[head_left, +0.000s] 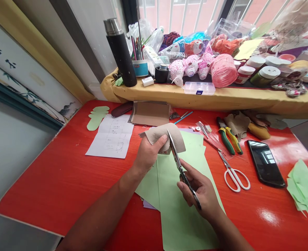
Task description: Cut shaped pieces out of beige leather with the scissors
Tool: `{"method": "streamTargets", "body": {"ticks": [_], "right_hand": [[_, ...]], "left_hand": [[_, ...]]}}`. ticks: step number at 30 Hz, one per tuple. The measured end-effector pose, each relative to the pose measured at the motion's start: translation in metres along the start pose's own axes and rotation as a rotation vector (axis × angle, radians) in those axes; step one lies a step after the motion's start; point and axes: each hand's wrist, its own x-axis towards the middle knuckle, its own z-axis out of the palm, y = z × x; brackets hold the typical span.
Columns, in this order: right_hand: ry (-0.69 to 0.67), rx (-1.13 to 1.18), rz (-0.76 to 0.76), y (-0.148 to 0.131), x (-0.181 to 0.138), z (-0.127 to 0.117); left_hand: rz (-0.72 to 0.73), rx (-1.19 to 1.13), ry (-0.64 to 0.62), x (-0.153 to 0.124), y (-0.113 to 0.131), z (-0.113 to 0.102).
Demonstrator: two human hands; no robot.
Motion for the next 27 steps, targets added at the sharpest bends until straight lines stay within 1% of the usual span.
{"method": "streamTargets", "body": {"ticks": [7, 18, 27], "right_hand": [[-0.019, -0.026, -0.007, 0.001, 0.0, 0.0], [-0.022, -0.056, -0.01, 0.0, 0.0, -0.001], [-0.019, -0.018, 0.084, -0.019, 0.001, 0.003]], "left_hand": [[0.026, 0.004, -0.036, 0.0, -0.001, -0.001], [0.066, 0.038, -0.046, 0.002, 0.0, -0.004], [0.071, 0.046, -0.024, 0.002, -0.001, -0.003]]}}
